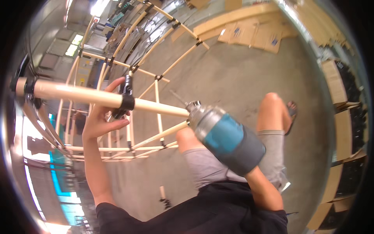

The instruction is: The person assembles a framework made of light-colored poles by inserting them into black plastic connectors and securing them using a power drill.

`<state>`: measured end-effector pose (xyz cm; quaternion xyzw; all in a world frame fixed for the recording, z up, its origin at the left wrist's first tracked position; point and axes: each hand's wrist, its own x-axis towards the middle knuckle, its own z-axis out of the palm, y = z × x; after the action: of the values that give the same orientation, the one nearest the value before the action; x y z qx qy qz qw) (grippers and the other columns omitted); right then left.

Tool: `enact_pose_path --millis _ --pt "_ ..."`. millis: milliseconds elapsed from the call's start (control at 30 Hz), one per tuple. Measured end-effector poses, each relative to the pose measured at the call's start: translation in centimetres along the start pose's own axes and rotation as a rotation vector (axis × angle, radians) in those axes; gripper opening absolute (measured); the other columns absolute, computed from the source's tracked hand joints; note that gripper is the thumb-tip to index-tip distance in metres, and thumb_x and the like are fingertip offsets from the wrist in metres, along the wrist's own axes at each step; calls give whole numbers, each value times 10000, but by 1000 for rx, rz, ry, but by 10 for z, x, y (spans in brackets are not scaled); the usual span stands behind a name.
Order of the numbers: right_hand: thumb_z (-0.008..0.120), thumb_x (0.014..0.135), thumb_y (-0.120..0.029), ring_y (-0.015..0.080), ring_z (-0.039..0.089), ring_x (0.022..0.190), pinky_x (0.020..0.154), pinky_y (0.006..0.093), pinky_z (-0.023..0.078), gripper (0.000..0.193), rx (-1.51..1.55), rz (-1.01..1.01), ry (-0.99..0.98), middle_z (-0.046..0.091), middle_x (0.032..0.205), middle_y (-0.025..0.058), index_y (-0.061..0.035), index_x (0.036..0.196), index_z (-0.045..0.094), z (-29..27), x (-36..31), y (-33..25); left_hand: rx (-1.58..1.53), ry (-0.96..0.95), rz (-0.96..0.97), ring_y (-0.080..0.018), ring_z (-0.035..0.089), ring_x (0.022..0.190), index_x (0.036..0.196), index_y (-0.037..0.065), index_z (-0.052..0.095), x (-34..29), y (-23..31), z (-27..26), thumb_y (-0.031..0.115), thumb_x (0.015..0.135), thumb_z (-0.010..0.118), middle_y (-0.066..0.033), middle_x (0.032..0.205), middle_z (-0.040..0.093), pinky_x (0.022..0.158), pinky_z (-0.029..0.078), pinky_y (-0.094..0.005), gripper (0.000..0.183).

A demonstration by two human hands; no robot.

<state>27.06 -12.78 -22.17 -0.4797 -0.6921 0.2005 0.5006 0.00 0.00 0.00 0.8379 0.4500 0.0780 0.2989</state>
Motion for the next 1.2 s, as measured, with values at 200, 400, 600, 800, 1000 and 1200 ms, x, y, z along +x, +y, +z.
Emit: enact_pose_path --millis 200,400,600,800,1000,1200 --pt "743 715 -115 304 685 704 612 337 536 377 739 143 131 673 853 157 51 1039 645 54 -35 6 -78 -297 -128 -163 659 875 1281 8 488 15 1 -33 108 675 865 -93 1024 626 720 514 -278 721" --pt "717 734 -104 302 674 685 607 349 522 334 918 124 243 670 835 153 49 1021 641 90 -39 10 107 208 -203 -181 651 899 1342 9 432 -4 7 6 156 613 929 -95 1087 598 791 549 -310 894" --pt "711 755 -108 284 662 664 600 343 512 350 798 188 340 661 812 160 59 1055 641 113 -50 16 264 487 -20 -168 639 833 1476 14 272 -12 -23 30 181 650 912 -75 977 637 765 550 -279 1059" --pt "708 742 -92 308 686 739 652 357 532 374 781 125 308 671 856 172 57 1077 636 97 -23 35 418 514 -9 -201 651 975 1356 5 472 -34 -33 14 41 724 837 -110 1123 647 845 541 -336 731" --pt "700 712 -116 416 629 763 668 456 493 318 468 105 170 649 806 207 -23 1004 617 69 50 32 646 438 -6 -162 642 786 1023 -21 665 -27 -40 31 124 834 746 -82 870 689 709 506 -312 252" --pt "749 676 -171 410 646 776 683 476 511 226 393 -31 -54 652 749 202 -15 819 670 64 101 48 707 438 177 -181 638 862 1165 -36 576 -36 -50 26 150 968 589 -122 1000 662 777 506 -314 270"
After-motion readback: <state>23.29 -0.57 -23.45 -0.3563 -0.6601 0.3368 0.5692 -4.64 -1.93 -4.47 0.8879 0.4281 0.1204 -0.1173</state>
